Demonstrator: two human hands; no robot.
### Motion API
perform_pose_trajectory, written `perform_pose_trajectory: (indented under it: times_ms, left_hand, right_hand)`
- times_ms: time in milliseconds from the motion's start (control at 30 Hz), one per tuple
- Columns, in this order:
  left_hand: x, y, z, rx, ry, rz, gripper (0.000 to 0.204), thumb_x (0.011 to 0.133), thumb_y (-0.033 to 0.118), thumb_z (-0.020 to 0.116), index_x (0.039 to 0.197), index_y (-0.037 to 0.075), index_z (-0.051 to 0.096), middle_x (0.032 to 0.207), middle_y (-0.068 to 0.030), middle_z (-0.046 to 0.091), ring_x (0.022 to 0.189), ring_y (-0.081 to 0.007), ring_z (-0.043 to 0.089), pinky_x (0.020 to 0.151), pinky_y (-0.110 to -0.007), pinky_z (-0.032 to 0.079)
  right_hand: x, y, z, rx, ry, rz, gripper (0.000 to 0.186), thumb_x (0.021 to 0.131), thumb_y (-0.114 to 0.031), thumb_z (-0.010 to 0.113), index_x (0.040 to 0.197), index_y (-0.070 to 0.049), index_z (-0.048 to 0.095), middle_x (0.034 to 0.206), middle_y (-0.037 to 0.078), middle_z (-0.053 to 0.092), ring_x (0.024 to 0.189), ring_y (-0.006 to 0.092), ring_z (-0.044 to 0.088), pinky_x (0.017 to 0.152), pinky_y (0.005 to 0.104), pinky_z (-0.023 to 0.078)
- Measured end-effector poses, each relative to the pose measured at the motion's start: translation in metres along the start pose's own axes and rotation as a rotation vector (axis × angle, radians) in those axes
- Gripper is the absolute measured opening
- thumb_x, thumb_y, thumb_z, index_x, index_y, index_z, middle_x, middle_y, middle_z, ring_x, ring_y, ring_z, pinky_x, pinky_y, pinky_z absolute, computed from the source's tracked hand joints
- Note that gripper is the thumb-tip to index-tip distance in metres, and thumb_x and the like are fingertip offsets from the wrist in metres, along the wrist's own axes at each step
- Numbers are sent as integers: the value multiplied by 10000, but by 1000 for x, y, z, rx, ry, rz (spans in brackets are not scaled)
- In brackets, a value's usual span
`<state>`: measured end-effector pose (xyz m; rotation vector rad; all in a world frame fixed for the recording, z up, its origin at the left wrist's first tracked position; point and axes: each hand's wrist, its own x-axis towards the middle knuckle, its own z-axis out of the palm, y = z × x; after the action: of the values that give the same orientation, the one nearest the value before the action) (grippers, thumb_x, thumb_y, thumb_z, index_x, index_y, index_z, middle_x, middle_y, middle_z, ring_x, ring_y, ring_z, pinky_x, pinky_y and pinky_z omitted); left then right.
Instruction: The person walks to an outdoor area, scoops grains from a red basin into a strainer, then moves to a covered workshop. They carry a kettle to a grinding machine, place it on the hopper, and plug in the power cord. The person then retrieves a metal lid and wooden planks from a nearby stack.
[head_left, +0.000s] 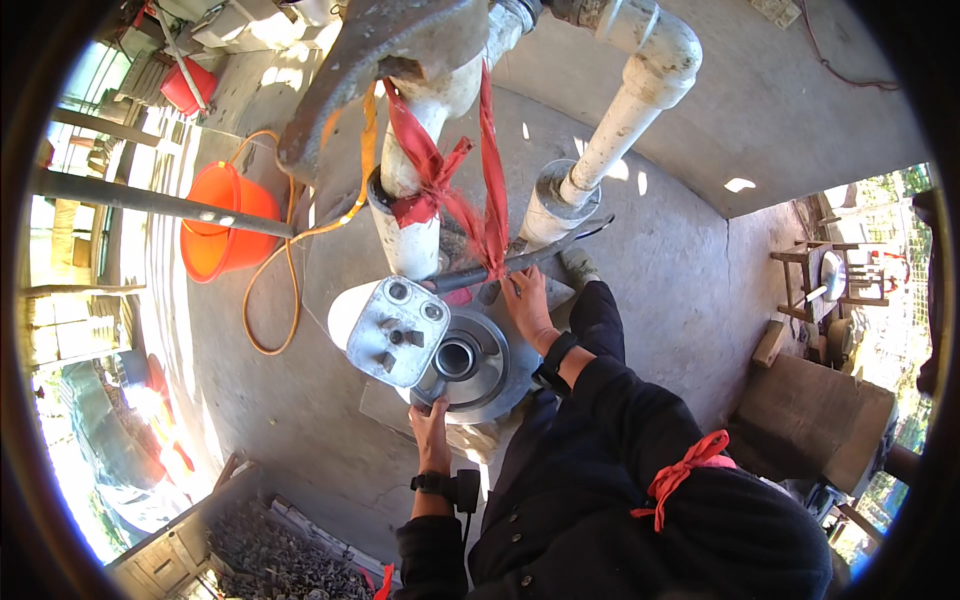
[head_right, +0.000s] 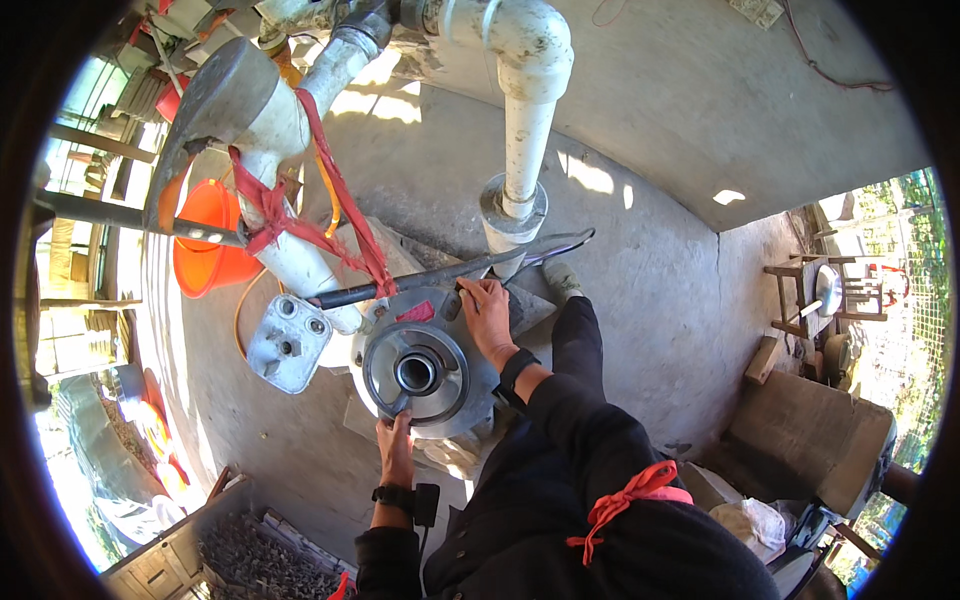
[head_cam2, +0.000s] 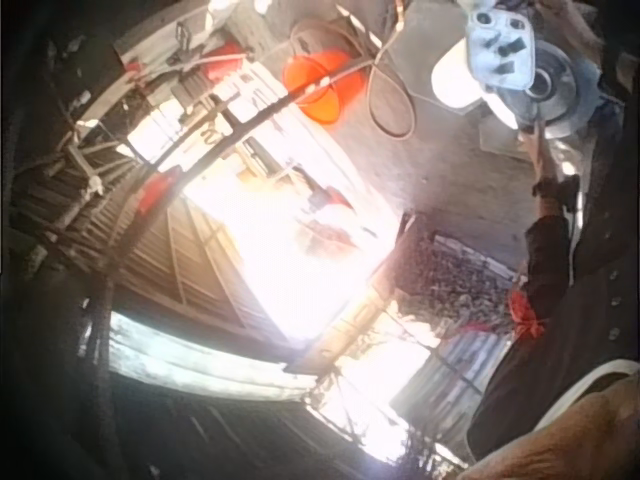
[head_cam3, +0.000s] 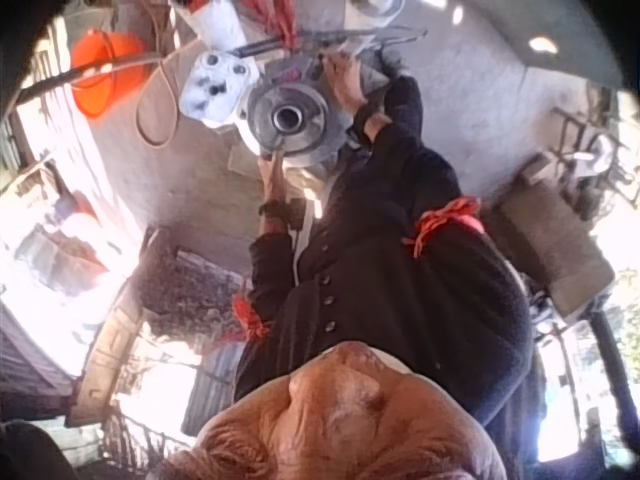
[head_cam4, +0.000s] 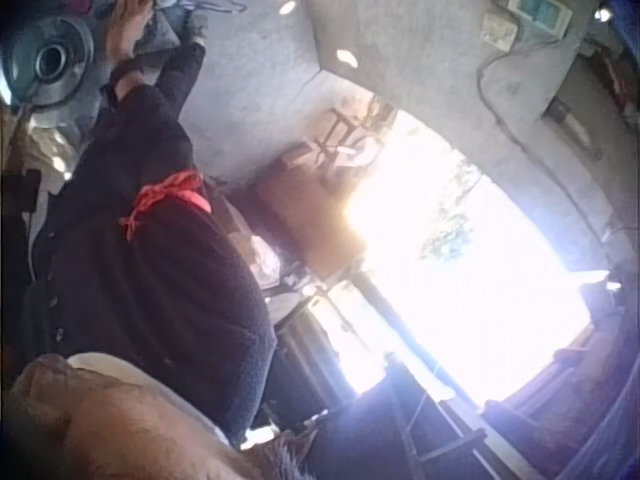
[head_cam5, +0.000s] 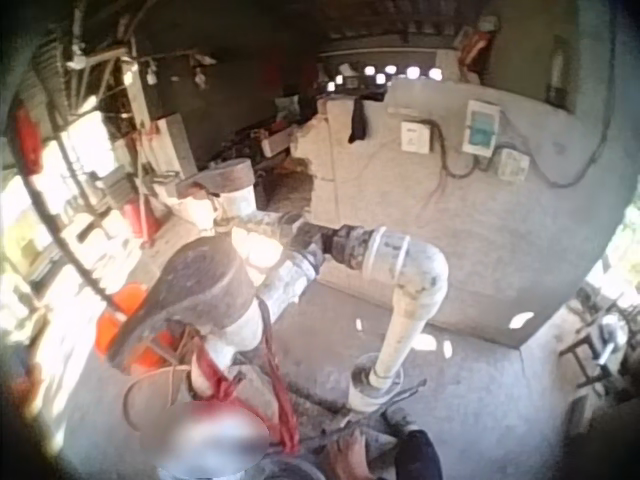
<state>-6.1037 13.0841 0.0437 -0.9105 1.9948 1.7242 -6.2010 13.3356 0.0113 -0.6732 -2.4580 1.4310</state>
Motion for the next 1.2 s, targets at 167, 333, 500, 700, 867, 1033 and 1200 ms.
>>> perform_pose_trajectory:
  times_ms: [167,333,500,700,867,1033,1200]
  left_hand:
    - [1,1,-1,-23,-27,-14,295,794,215,652,956,-1,532,819,-2,499,712,-72,425,600,-241,364]
    - [0,3,2,16,-38,8,295,806,206,643,976,-8,530,882,-27,529,770,-82,457,641,-235,373]
    - [-6,-4,-4,-48,-123,134,398,847,287,646,1071,-9,501,947,-31,544,844,-97,488,739,-239,393]
    - [-6,-32,-28,-365,35,-227,667,878,487,571,1334,44,372,1326,-45,411,1209,-152,361,1027,-374,258]
    - [13,-46,-20,-342,-153,-102,547,893,438,581,1266,51,480,1194,-31,523,1119,-131,455,977,-305,322]
    - [28,-58,-25,-471,-70,-252,422,854,402,653,1075,61,544,997,26,525,883,-65,434,821,-223,330]
    - [32,-64,-32,-475,-95,-248,461,821,399,684,1091,60,526,1065,-3,526,1018,-91,445,969,-278,298]
  right_hand:
    - [-7,-9,-2,-25,-63,-32,318,840,-130,608,1158,-130,616,1066,117,543,980,311,506,877,377,421]
    - [-2,-10,-8,-155,-187,0,409,878,-216,589,1256,-77,518,1183,135,536,1089,295,509,943,347,403]
    - [16,19,-9,501,-282,373,499,949,-371,483,1252,25,472,1252,177,524,1216,236,452,1016,299,330]
    - [49,87,13,195,-426,-120,410,979,-295,377,1211,10,523,1288,231,497,1219,330,451,1051,349,304]
    - [55,119,33,326,-540,-31,342,978,-201,366,1179,12,542,1253,230,523,1193,338,469,1033,377,318]
    - [50,96,3,151,-641,-233,353,972,-218,401,1214,10,519,1223,182,550,1157,278,494,1018,367,328]
    - [49,86,4,143,-722,-174,372,971,-249,406,1217,8,517,1204,174,556,1141,268,503,1007,361,340]
